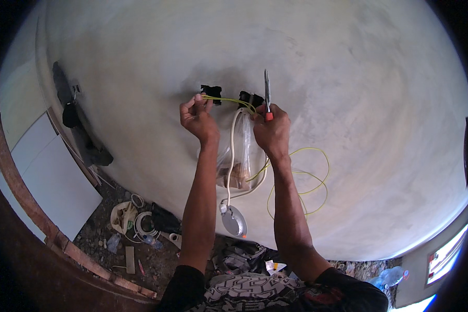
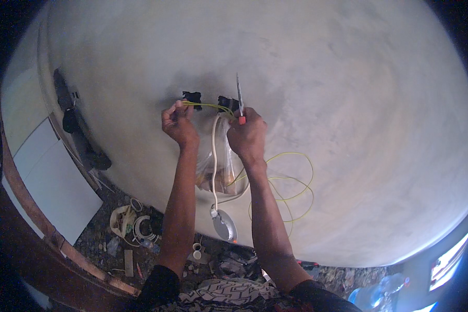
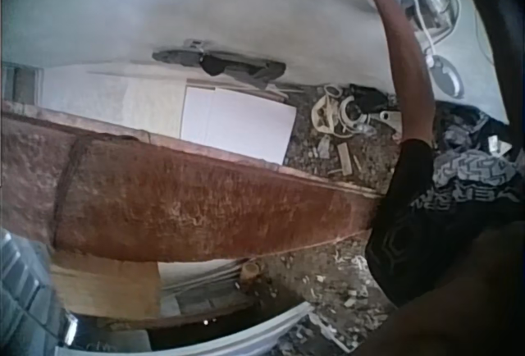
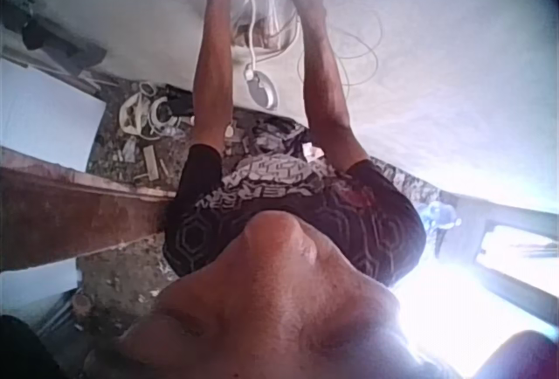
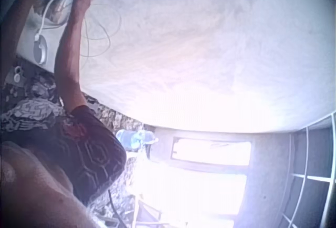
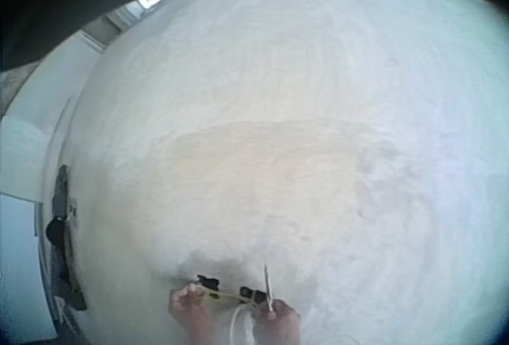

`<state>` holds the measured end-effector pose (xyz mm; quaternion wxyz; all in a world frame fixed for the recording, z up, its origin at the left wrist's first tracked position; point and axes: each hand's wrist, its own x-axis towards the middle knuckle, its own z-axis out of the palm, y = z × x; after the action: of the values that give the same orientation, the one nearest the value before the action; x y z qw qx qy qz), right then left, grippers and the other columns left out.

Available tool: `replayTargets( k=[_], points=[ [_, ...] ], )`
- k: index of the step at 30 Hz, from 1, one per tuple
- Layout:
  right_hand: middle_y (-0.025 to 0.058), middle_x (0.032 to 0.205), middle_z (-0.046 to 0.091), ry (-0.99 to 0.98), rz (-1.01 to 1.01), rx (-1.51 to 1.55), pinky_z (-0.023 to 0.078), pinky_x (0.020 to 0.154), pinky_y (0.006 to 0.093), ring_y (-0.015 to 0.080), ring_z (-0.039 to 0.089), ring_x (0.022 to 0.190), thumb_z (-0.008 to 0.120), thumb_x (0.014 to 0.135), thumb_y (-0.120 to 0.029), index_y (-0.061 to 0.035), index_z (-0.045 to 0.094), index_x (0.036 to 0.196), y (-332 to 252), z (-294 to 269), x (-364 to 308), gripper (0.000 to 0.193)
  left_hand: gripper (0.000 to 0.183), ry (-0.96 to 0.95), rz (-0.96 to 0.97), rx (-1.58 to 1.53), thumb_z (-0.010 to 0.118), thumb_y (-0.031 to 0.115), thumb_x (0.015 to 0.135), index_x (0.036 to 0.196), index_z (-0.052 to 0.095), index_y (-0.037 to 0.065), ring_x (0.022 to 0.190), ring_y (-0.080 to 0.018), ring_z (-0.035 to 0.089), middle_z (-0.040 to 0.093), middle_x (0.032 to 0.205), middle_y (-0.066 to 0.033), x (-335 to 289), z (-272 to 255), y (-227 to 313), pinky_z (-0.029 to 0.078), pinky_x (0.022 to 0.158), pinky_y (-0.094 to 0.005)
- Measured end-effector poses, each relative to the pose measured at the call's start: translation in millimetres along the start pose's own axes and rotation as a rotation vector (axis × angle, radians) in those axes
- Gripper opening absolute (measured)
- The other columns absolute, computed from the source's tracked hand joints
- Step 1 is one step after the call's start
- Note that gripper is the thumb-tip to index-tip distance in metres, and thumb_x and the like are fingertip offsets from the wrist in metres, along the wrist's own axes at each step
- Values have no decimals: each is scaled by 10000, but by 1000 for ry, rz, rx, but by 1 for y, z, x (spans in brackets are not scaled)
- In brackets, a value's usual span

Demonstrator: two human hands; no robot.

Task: The person picks up a yellow wire from the floor, straightens it, and uses red-handled shears to cut it into smaller pieces. The person then threads the wire through a plastic bag attached to the ceiling and continues cutting the wire.

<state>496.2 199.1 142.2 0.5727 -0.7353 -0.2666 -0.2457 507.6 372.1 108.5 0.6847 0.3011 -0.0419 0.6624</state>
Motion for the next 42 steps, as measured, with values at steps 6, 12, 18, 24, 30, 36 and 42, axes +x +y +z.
replayTargets(
  k=[6,12,18,24,30,36,42],
  points=[
    [178,715,679,68,-6,-76,521,699,390,318,673,667,632,788,-37,18,680,854,-1,5,-1,98,171,-12,18,1,662,108,946,920,531,1,889,-230,684,663,970,-183,1,-1,2,627,830,-446],
    [176,685,661,42,-25,-36,514,683,389,299,660,644,648,780,-45,22,679,840,3,4,-1,95,153,-11,27,-33,700,92,913,917,568,13,868,-250,703,680,936,-173,5,-5,-2,631,803,-440],
    [163,674,648,25,13,-17,501,667,368,251,619,611,653,776,-45,23,683,843,3,2,-1,100,162,-20,-31,6,663,88,941,925,525,5,907,-247,688,662,972,-175,5,-5,-2,629,831,-452],
    [96,722,686,0,3,124,483,653,306,136,587,651,657,799,-46,30,681,851,9,-2,-3,95,173,-49,-29,25,680,105,933,940,535,10,946,-258,681,668,967,-167,3,-6,9,612,854,-481],
    [95,771,718,-134,95,188,510,687,314,137,636,694,618,836,-11,15,665,875,-2,-48,-34,67,197,-111,-75,183,710,123,914,995,556,31,967,-264,659,659,1075,-152,-44,-11,68,583,864,-448],
    [43,790,714,-321,125,293,465,641,256,74,568,692,663,854,-74,31,681,931,11,-83,-79,131,332,-152,151,814,714,199,912,1162,582,24,1103,-243,573,632,1132,-134,-179,-34,139,480,850,-365],
    [84,852,710,-535,227,418,528,768,299,125,662,826,678,865,-16,46,662,966,32,-116,-123,119,255,-912,584,1380,646,44,872,1125,624,23,1132,-321,583,644,1103,-139,-209,-4,178,447,963,-447]
  ],
)
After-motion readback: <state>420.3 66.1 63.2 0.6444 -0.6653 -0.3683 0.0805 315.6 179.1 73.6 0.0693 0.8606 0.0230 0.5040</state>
